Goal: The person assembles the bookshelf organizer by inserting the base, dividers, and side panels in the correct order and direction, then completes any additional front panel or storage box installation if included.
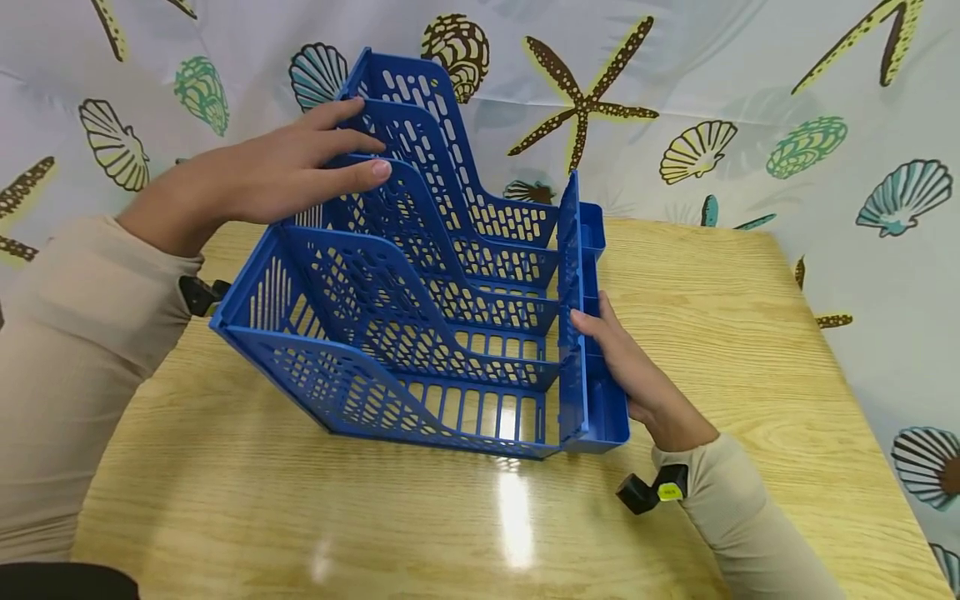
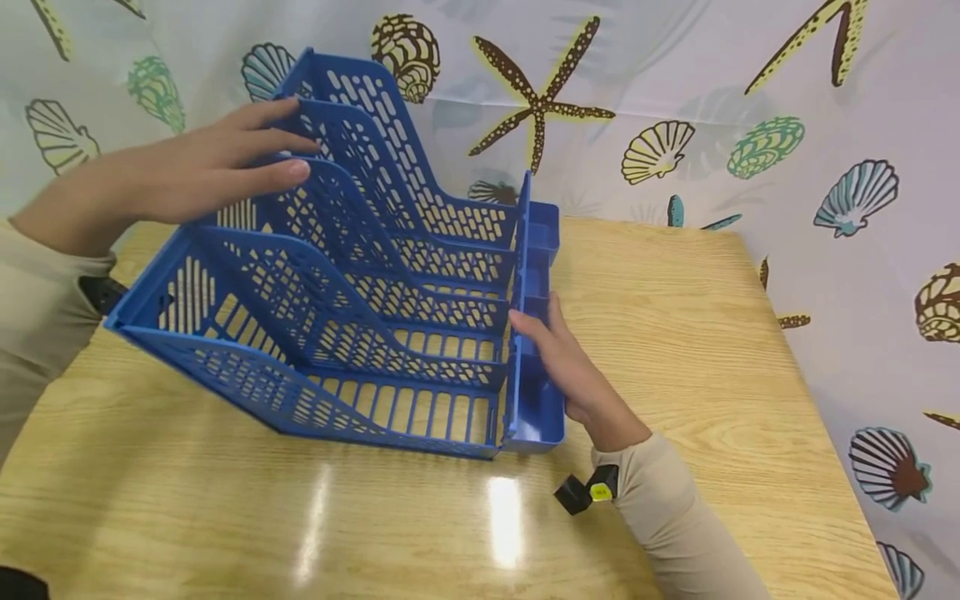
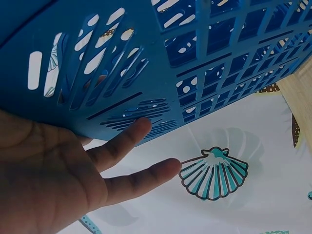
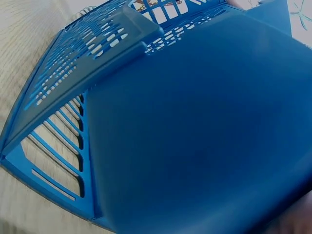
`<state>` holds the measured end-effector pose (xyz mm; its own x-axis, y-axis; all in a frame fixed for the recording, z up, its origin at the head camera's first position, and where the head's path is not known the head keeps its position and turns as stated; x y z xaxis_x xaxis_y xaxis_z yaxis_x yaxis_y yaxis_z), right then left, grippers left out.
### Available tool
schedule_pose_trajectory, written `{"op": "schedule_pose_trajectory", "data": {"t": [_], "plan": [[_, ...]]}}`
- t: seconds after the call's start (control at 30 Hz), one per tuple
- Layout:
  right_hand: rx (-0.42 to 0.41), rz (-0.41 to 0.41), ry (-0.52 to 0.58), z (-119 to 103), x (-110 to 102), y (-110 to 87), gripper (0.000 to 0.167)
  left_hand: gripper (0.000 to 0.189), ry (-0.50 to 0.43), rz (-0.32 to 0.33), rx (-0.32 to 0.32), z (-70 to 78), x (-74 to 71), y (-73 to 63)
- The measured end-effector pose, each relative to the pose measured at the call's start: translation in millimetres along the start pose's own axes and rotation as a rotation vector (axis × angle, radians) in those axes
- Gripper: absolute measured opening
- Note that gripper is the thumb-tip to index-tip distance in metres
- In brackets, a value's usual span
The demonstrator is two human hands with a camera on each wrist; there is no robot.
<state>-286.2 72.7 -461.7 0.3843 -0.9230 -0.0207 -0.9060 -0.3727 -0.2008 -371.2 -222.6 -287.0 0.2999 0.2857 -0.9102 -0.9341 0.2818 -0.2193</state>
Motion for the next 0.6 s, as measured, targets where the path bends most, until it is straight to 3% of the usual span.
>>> {"op": "schedule_pose_trajectory", "data": {"t": [0.2, 0.43, 0.6], "plan": [[-0.002, -0.031, 0.028, -3.2, 1.9, -0.4, 0.086, 0.084, 0.000, -0.004, -0.015, -2.2, 1.6, -1.4], [-0.007, 0.011, 0.008, 0.1, -1.9, -0.8, 0.086, 0.084, 0.016, 0.014, -0.014, 0.0, 0.2, 0.3], [-0.019, -0.004, -0.003, -1.1, -0.5, 4.2, 0.084, 0.084, 0.019, 0.013, -0.031, -1.8, 0.3, 1.2]]}}
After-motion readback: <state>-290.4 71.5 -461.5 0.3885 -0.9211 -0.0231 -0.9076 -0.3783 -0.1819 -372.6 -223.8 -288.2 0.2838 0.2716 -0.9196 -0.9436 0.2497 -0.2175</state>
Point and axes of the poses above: each hand's wrist, its own y-axis towards the middle knuckle, its own x-axis out of the palm, z = x × y, the point moved 10 cm from there along y, towards the middle knuckle, and after that the axes turned 15 degrees about -x, right-handed, at the moved point
